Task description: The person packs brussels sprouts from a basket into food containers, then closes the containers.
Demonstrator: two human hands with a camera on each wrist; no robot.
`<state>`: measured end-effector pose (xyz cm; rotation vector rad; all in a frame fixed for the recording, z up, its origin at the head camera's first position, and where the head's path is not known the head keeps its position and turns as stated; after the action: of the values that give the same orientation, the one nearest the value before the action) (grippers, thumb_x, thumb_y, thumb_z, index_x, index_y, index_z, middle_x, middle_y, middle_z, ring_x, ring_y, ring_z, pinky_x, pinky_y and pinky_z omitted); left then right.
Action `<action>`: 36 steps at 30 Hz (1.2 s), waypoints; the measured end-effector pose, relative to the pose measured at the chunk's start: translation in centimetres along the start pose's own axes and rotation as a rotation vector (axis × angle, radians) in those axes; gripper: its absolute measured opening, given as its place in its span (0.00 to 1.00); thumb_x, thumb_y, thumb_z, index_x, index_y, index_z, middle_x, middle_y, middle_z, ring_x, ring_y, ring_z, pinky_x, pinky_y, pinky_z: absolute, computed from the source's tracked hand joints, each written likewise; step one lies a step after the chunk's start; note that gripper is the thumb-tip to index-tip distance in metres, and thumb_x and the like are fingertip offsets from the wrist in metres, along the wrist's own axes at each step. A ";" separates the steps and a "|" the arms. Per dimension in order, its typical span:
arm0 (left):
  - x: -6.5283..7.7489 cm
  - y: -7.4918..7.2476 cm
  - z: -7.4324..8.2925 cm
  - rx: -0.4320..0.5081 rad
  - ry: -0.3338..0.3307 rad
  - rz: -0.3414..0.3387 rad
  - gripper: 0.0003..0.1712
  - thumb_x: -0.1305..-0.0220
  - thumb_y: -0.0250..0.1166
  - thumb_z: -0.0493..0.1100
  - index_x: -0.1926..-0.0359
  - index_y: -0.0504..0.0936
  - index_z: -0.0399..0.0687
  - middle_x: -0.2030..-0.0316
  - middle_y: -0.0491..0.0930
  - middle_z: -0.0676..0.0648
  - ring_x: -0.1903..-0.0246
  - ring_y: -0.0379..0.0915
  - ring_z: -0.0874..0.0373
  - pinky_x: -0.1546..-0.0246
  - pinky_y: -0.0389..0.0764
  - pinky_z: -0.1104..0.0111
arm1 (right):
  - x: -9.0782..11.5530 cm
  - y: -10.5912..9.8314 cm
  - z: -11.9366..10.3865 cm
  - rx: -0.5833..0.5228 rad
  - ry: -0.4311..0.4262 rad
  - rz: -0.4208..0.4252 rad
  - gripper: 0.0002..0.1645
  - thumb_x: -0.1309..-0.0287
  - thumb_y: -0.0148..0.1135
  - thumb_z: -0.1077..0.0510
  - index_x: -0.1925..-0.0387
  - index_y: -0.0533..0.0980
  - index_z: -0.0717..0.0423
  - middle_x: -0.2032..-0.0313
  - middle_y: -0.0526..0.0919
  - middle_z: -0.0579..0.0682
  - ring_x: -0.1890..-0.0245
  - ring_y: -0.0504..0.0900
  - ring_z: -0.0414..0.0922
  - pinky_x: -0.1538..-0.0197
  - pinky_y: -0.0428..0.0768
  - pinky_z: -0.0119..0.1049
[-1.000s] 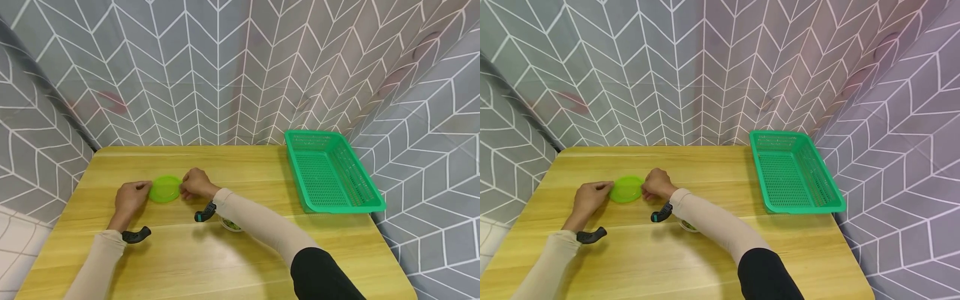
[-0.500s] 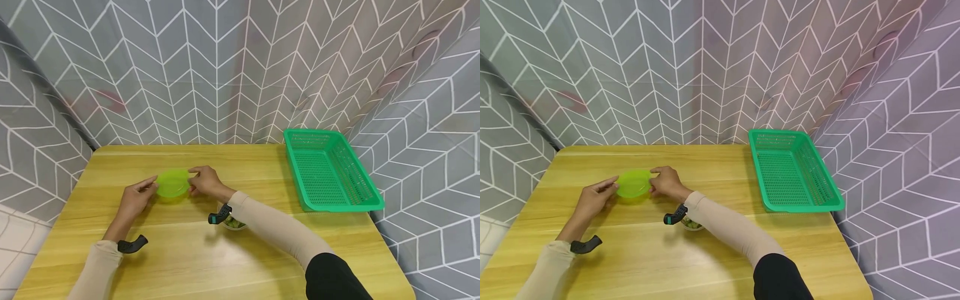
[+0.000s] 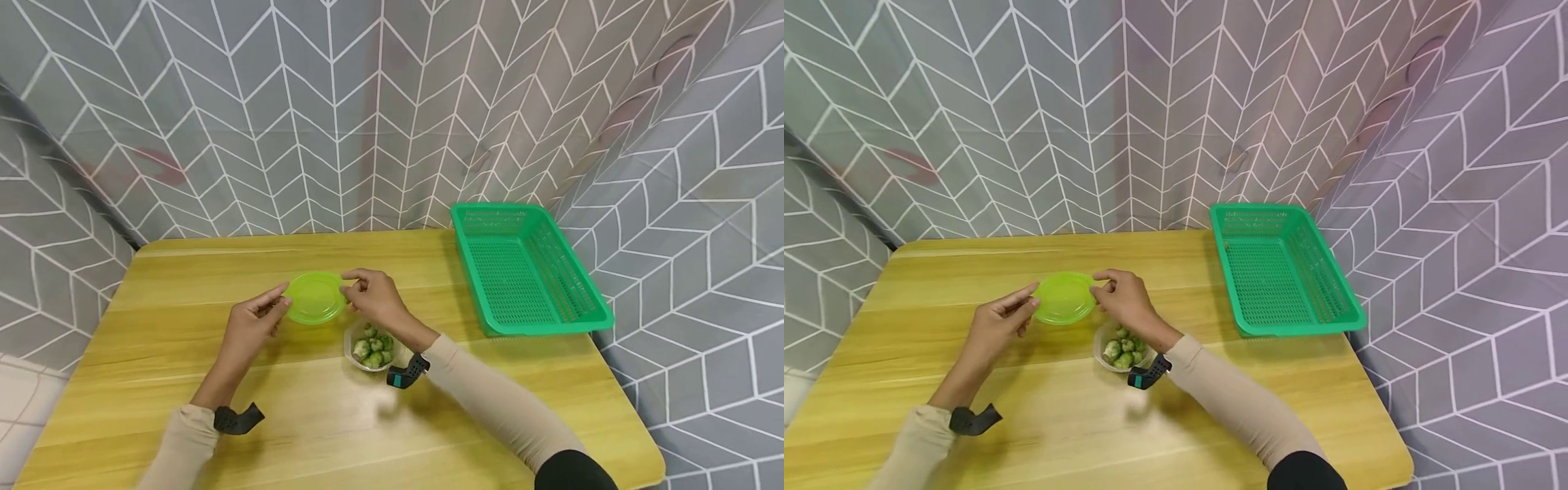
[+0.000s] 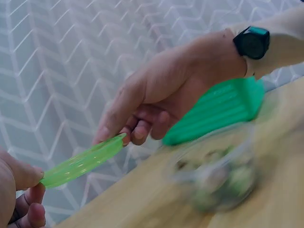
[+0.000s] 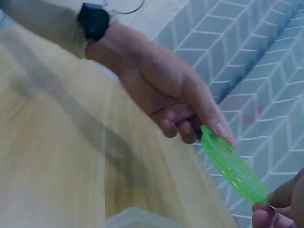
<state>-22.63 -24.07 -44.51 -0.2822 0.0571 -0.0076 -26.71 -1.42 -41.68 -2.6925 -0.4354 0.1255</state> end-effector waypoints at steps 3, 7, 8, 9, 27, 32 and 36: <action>0.6 2.3 0.9 0.002 0.021 -0.010 0.28 0.30 0.65 0.54 0.32 0.76 0.53 0.56 0.80 0.42 0.78 0.68 0.59 0.77 0.78 0.69 | 1.7 -1.8 0.7 0.001 0.000 0.048 0.19 0.29 0.61 0.57 0.40 0.78 0.56 0.68 0.85 0.59 0.69 0.83 0.59 0.69 0.82 0.39; 1.5 5.3 1.4 -0.020 0.045 -0.029 0.27 0.30 0.66 0.55 0.34 0.79 0.52 0.57 0.82 0.44 0.76 0.69 0.59 0.82 0.72 0.70 | 4.4 -3.7 2.3 0.016 0.034 0.142 0.16 0.30 0.63 0.55 0.44 0.80 0.54 0.73 0.83 0.51 0.75 0.79 0.52 0.69 0.80 0.39; 1.7 6.1 1.4 -0.034 0.052 -0.032 0.27 0.31 0.66 0.55 0.35 0.79 0.51 0.58 0.83 0.45 0.75 0.70 0.59 0.82 0.71 0.70 | 5.0 -4.1 2.8 0.014 0.046 0.166 0.15 0.31 0.63 0.55 0.45 0.80 0.54 0.74 0.83 0.50 0.77 0.78 0.50 0.70 0.79 0.39; 1.9 6.7 1.4 -0.045 0.056 -0.038 0.27 0.31 0.67 0.54 0.35 0.80 0.51 0.58 0.84 0.46 0.73 0.71 0.59 0.82 0.70 0.71 | 5.6 -4.3 3.3 0.014 0.057 0.185 0.15 0.31 0.64 0.55 0.46 0.80 0.54 0.75 0.82 0.50 0.79 0.76 0.48 0.70 0.78 0.38; 3.8 11.3 0.1 -0.206 0.178 -0.018 0.22 0.33 0.69 0.40 0.39 0.80 0.39 0.68 0.74 0.52 0.72 0.70 0.60 0.72 0.74 0.72 | 10.0 -4.0 8.2 -0.047 0.104 0.287 0.16 0.29 0.60 0.51 0.45 0.78 0.52 0.74 0.78 0.48 0.81 0.70 0.39 0.74 0.75 0.32; 3.7 11.5 -1.2 -0.109 0.048 -0.072 0.23 0.28 0.65 0.47 0.37 0.77 0.43 0.65 0.80 0.52 0.67 0.76 0.59 0.66 0.77 0.71 | 10.2 -3.1 9.3 -0.222 0.182 0.229 0.20 0.26 0.58 0.49 0.43 0.76 0.57 0.72 0.79 0.57 0.86 0.72 0.43 0.86 0.71 0.33; 3.8 11.7 -1.9 -0.030 -0.018 -0.109 0.22 0.26 0.62 0.49 0.38 0.78 0.46 0.67 0.81 0.50 0.69 0.76 0.58 0.70 0.76 0.72 | 10.2 -2.6 9.8 -0.311 0.186 0.221 0.20 0.25 0.56 0.52 0.42 0.75 0.61 0.75 0.75 0.61 0.87 0.72 0.47 0.89 0.71 0.37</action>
<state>-18.98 -13.41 -49.75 -0.3151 0.0244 -0.1125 -19.25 7.80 -49.76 -3.0164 -0.1053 -0.1417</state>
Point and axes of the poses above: each hand's wrist, its own x-axis away from the middle knuckle, its own y-axis out of the palm, z = x × y, the point moved 7 cm from there along -x, towards the middle knuckle
